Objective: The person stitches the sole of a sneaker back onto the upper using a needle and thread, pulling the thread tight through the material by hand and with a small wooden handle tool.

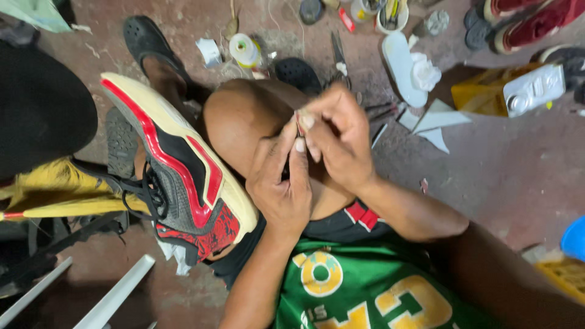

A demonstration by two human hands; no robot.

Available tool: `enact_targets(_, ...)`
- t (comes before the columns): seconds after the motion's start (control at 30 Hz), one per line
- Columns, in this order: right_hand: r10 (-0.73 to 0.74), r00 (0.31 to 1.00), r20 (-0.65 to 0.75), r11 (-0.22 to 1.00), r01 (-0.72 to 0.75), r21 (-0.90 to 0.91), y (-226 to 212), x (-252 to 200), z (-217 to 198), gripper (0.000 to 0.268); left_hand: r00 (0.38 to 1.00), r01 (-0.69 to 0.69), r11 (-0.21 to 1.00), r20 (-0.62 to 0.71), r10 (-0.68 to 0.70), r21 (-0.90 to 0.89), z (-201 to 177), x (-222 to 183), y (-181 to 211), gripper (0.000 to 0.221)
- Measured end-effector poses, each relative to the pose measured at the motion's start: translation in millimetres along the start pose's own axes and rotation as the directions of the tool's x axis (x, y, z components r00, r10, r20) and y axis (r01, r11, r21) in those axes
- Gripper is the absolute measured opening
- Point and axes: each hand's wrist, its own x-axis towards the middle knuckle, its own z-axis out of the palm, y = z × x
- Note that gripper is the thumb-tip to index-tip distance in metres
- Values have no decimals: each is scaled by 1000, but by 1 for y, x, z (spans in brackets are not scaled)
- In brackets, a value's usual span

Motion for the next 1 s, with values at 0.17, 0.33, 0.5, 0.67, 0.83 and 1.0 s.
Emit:
enact_targets(0.17, 4, 1000, -6, 1000, -3, 28, 5, 9, -2, 6, 999, 38, 999, 0, -38, 0, 0, 0, 2, 28)
enact_targets(0.33, -15, 1000, 19, 1000, 15, 8, -2, 10, 1, 4, 998, 44, 999, -32, -44, -14, 3, 1, 5, 29)
enact_targets(0.5, 60, 994, -91, 980, -41, 195, 0, 19, -2, 5, 1000, 27, 1000, 3, -27, 4, 1, 0, 4, 27)
enact_targets(0.67, 52, 999, -6, 973, -49, 224, 0, 8, -3, 7, 999, 46, 999, -18, -47, -19, -1, -1, 3, 27)
enact_targets(0.83, -19, 996, 84, 1000, 17, 24, 1, 4, -5, 4, 1000, -3, 999, -19, 2, -33, 1, -1, 0, 26)
enact_targets(1.0, 15, 999, 45, 1000, -15, -10, -1, 8, -4, 5, 1000, 13, 1000, -9, -13, 14, 0, -2, 0, 28)
